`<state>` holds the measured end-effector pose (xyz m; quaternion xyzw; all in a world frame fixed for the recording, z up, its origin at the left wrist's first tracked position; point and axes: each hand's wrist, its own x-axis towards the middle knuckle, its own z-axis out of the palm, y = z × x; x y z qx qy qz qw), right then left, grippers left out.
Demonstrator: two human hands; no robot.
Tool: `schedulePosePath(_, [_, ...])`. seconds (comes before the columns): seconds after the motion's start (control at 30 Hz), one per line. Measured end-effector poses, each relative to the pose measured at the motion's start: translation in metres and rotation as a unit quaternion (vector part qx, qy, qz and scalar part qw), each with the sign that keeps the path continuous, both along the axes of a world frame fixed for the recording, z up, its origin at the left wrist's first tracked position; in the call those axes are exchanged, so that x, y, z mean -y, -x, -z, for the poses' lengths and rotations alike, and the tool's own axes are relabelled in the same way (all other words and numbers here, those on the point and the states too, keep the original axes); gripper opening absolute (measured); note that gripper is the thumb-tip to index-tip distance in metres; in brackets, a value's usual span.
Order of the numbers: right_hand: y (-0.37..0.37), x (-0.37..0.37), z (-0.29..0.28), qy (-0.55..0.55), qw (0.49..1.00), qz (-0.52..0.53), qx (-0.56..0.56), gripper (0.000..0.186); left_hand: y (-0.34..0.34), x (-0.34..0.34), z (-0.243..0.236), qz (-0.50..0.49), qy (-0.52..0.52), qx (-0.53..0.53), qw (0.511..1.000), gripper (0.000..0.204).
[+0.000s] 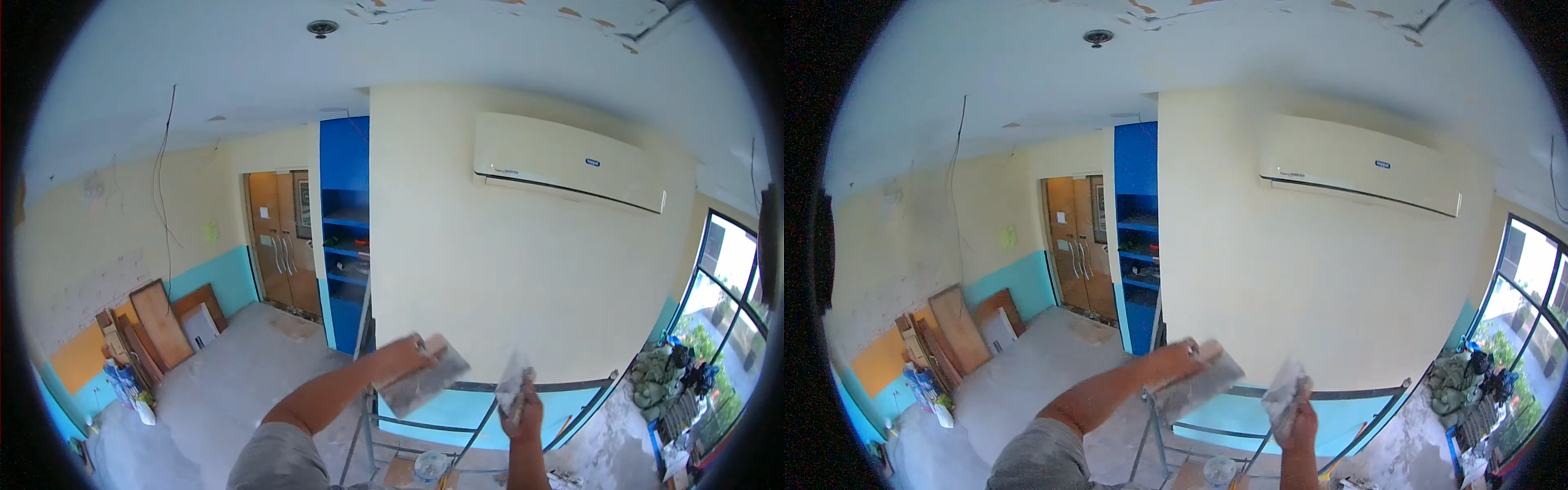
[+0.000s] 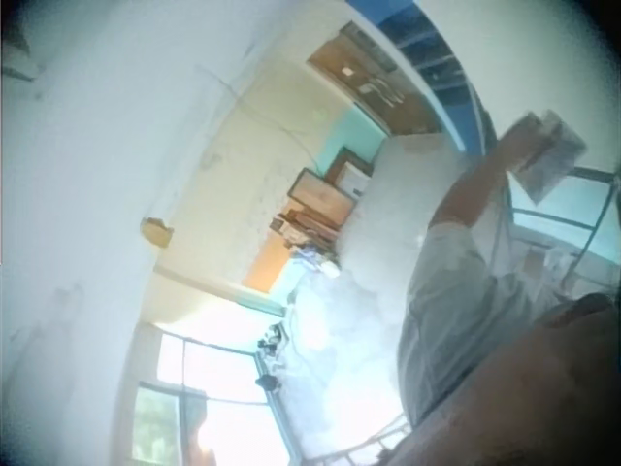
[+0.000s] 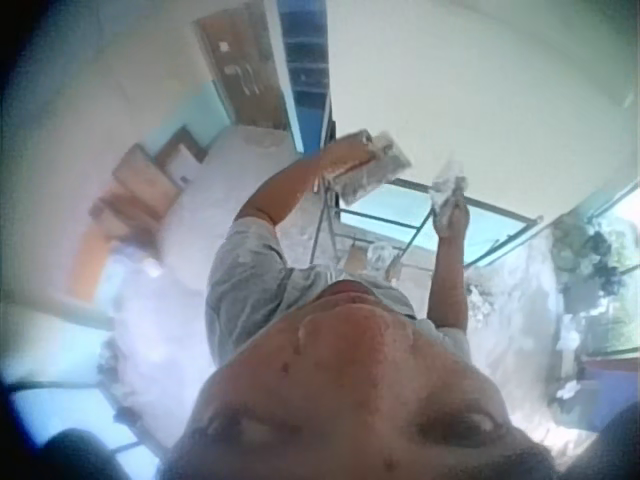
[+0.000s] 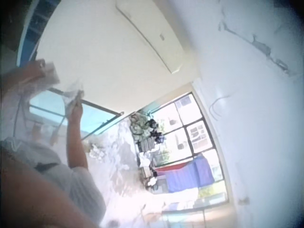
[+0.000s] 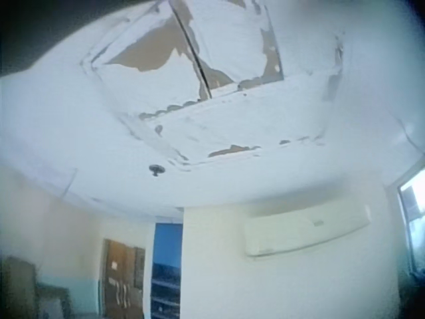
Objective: The person mixes plaster on a board using putty knives. The person then applies the plaster onto the ceiling with the putty knives.
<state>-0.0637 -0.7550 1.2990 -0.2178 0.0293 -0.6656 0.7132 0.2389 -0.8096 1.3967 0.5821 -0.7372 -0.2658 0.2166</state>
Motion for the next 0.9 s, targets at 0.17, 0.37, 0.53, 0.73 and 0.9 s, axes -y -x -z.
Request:
schedulePosePath(0.17, [0.022,-0.007,-0.02,0.003,0.998,0.049,-0.029,0.049,-0.108,0.106,-0.104,-0.156,0.355,-0.01,0.922,0.063])
schedulePosePath(0.37, [0.042,-0.029,0.054,-0.107,0.983,0.139,-0.047,0.041,-0.125,0.055,-0.341,-0.395,0.596,0.134,0.686,0.051])
schedulePosePath(0.53, [0.038,-0.045,0.065,-0.238,0.956,0.17,-0.036,0.045,-0.146,0.023,-0.457,-0.418,0.689,0.16,0.57,0.049])
schedulePosePath(0.73, [0.11,0.006,0.222,-0.134,0.943,-0.06,0.3,0.04,-0.129,0.0,-0.507,-0.415,0.69,0.157,0.573,0.053])
schedulePosePath(0.9, [0.086,-0.015,0.175,-0.179,0.966,-0.006,0.185,0.04,-0.134,-0.062,-0.527,-0.197,0.744,-0.262,0.582,0.05])
